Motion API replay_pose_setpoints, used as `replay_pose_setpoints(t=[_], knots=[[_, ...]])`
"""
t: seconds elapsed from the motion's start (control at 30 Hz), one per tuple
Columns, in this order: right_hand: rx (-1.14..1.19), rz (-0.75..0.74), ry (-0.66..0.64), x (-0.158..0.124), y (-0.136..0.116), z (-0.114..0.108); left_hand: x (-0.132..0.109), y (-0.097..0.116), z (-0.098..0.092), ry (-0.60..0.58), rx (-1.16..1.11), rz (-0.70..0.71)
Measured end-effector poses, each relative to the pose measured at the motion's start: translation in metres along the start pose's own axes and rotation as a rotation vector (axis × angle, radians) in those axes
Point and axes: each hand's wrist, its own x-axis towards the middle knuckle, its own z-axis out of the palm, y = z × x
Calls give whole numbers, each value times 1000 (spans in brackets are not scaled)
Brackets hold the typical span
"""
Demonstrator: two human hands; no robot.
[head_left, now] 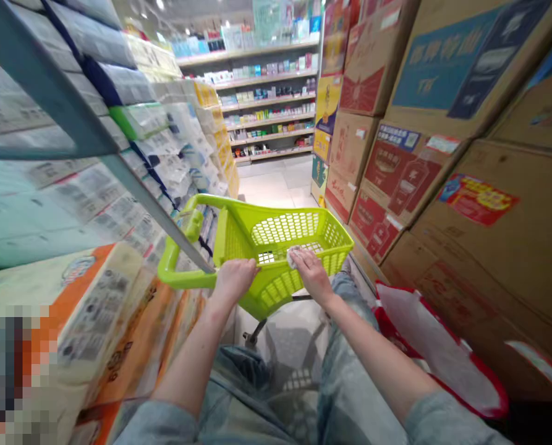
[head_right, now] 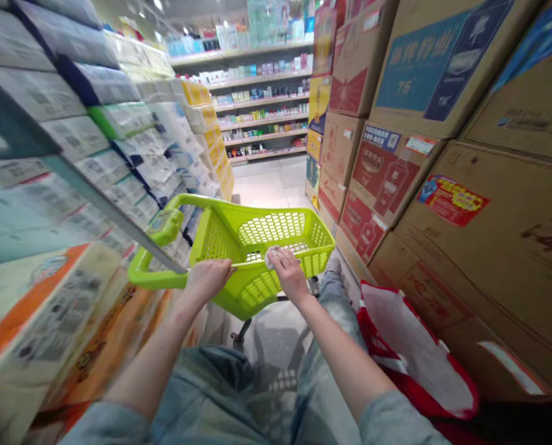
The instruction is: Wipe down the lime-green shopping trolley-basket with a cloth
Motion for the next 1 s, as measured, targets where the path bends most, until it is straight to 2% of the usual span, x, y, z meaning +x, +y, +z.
replay_pose_setpoints(t=[0.13,0.27,0.37,0.47,0.57,0.63,0.77,0.87,1.0], knots=[[5,83,44,-11,35,-15,1,4,-1,-9,-1,-10],[23,240,99,-21,65,-30,1,6,-1,5,9,-2],[49,421,242,-24,78,-34,1,7,-1,16,14,6],[93,596,416,-24,80,-29,1,8,-2,19,13,8],[114,778,528,-21,69,-17,2,9,-3,19,8,3],[132,831,533,-19,55,-7,2,11,-4,19,7,6],[218,747,444,-12,14,7,4,14,-4,26,4,13],[290,670,365,-6,-17,8,5,16,-4,26,-2,11],[365,527,243,-1,-35,3,5,17,-4,25,-3,8]])
